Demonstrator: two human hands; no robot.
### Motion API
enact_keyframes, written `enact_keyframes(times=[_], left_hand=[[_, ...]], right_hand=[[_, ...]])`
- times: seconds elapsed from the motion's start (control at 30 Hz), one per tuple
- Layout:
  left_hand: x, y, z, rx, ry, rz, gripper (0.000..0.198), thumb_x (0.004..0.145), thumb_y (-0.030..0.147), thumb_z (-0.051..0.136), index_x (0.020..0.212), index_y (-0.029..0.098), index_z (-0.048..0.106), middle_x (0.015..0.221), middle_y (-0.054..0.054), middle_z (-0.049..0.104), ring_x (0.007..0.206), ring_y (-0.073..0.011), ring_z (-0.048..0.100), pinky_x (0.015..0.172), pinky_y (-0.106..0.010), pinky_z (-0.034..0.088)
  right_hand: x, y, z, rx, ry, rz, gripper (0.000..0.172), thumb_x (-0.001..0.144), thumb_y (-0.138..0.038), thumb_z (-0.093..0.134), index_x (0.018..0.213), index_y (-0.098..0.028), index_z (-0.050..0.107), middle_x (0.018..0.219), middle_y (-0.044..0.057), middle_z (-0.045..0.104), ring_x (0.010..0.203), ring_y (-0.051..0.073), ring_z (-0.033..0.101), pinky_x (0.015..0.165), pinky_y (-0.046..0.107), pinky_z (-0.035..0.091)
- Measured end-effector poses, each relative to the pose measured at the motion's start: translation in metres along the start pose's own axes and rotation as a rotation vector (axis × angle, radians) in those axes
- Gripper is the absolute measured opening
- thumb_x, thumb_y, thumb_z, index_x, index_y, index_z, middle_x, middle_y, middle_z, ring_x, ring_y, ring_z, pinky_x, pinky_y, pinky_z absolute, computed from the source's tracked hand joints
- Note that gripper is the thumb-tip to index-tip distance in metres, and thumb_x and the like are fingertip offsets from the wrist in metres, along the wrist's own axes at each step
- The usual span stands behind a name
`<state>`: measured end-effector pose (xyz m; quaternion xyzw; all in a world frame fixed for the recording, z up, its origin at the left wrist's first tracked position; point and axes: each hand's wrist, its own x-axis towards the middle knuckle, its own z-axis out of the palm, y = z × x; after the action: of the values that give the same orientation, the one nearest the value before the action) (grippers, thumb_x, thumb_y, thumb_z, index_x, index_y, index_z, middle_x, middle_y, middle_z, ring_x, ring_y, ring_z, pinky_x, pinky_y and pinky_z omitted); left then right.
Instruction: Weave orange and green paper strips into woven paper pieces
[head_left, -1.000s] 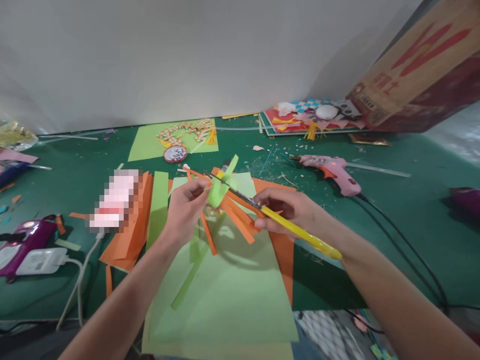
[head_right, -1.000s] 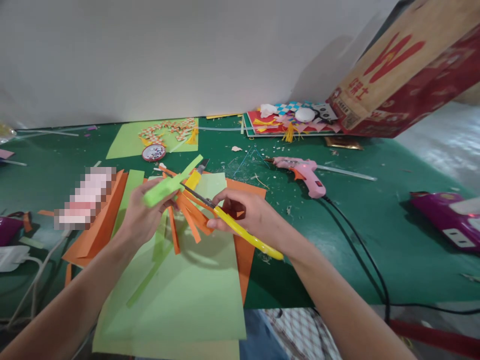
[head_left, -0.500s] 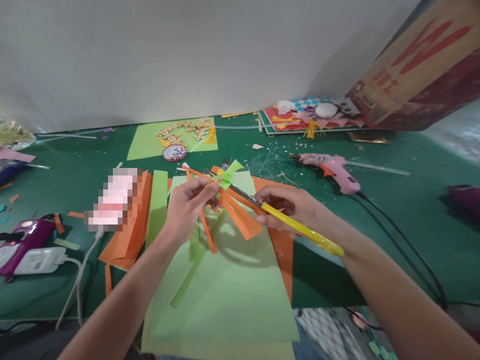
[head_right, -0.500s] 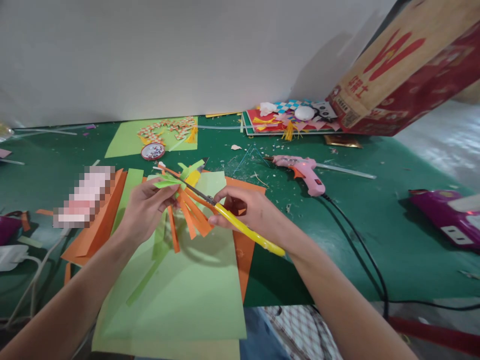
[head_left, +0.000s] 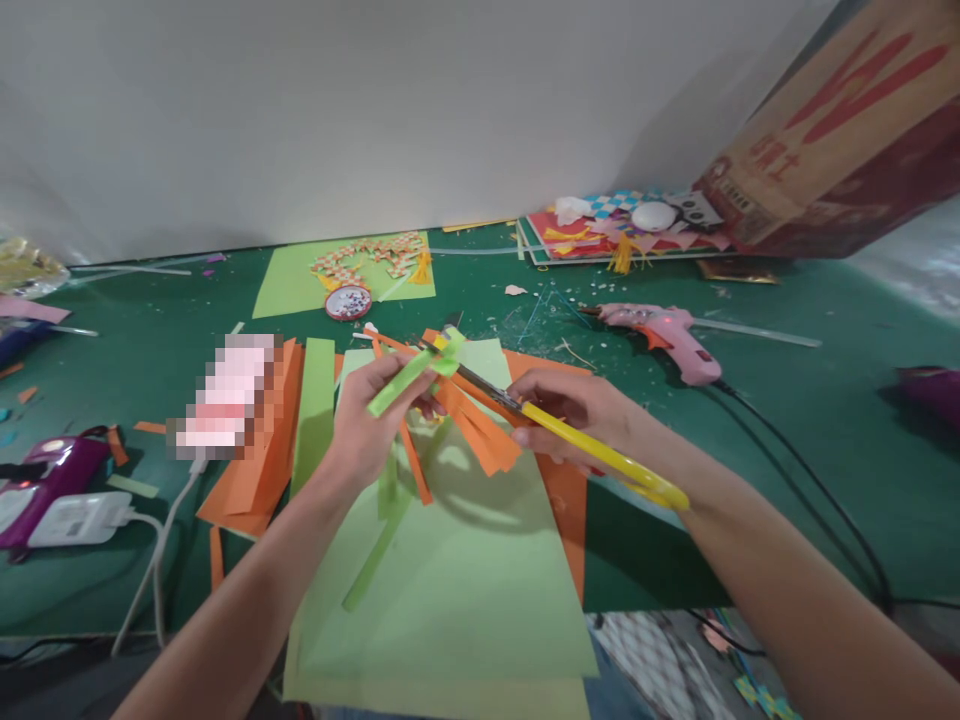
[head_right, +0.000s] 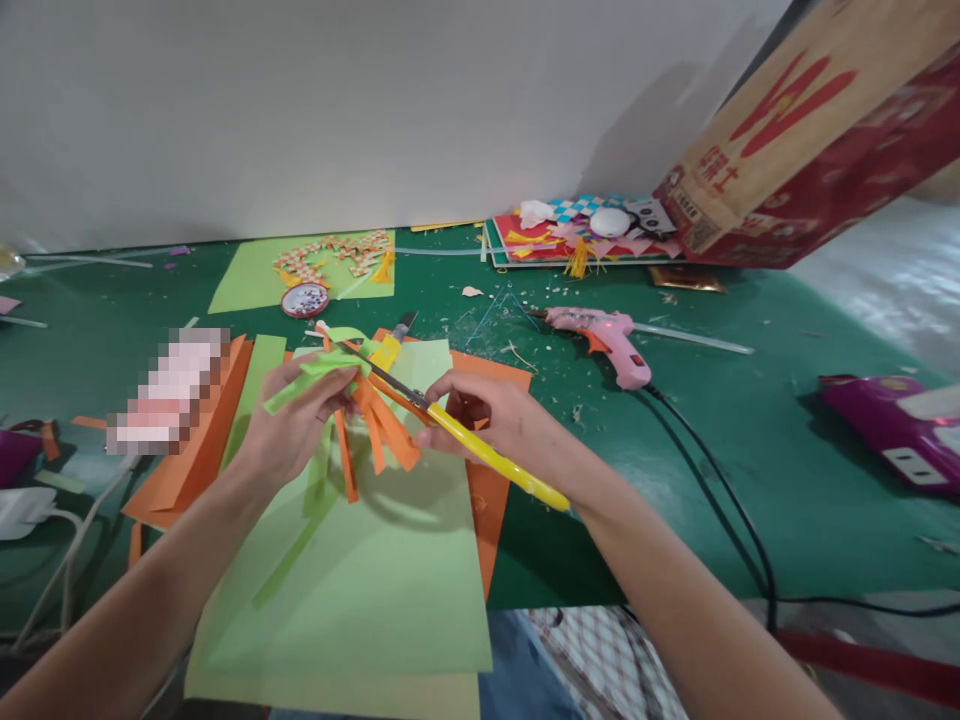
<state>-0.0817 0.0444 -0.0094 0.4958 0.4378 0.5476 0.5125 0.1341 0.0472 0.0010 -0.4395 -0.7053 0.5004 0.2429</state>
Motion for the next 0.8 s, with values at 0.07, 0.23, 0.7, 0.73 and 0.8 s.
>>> enact_keyframes(times=[0.07,0.23,0.7,0.73,0.8], left_hand=[[0.000,0.001,0.002,-0.004,0.018,-0.005,0.018,0.069,0.032,0.074,0.069,0.016,0.067,0.065,-0.001,0.063,0.055,-0.0112,0.056,0.054,-0.024,0.047],[-0.002,0.002,0.007,-0.042,0.049,-0.040,0.016,0.069,0.031,0.075,0.067,0.017,0.068,0.057,0.001,0.060,0.050,-0.0101,0.055,0.050,-0.023,0.046],[0.000,0.004,0.011,-0.129,0.098,-0.127,0.019,0.064,0.032,0.078,0.064,0.016,0.067,0.059,0.002,0.059,0.049,-0.0075,0.054,0.049,-0.021,0.046],[0.000,0.005,0.012,-0.131,0.108,-0.135,0.021,0.063,0.032,0.079,0.063,0.015,0.067,0.058,0.002,0.058,0.049,-0.0075,0.054,0.048,-0.021,0.045],[0.000,0.005,0.013,-0.129,0.140,-0.150,0.025,0.061,0.033,0.080,0.059,0.014,0.064,0.056,0.002,0.056,0.048,-0.0077,0.054,0.047,-0.021,0.044]], right_hand=[[0.000,0.001,0.000,0.001,0.001,-0.007,0.034,0.074,-0.049,0.067,0.085,-0.020,0.055,0.057,-0.006,0.044,0.043,0.006,0.036,0.040,0.022,0.027],[-0.001,0.005,0.002,0.023,0.020,-0.042,0.031,0.075,-0.046,0.067,0.087,-0.021,0.055,0.059,-0.006,0.043,0.042,0.006,0.035,0.038,0.021,0.026],[0.001,-0.002,0.007,0.033,0.061,-0.057,0.032,0.072,-0.047,0.067,0.082,-0.021,0.053,0.059,-0.004,0.047,0.044,0.007,0.040,0.039,0.021,0.030],[0.001,-0.002,0.007,0.030,0.064,-0.057,0.032,0.072,-0.048,0.067,0.082,-0.021,0.054,0.060,-0.004,0.047,0.044,0.007,0.040,0.039,0.021,0.030],[0.002,-0.001,0.007,0.020,0.075,-0.059,0.033,0.071,-0.049,0.067,0.082,-0.021,0.054,0.059,-0.004,0.047,0.045,0.007,0.039,0.040,0.021,0.031]])
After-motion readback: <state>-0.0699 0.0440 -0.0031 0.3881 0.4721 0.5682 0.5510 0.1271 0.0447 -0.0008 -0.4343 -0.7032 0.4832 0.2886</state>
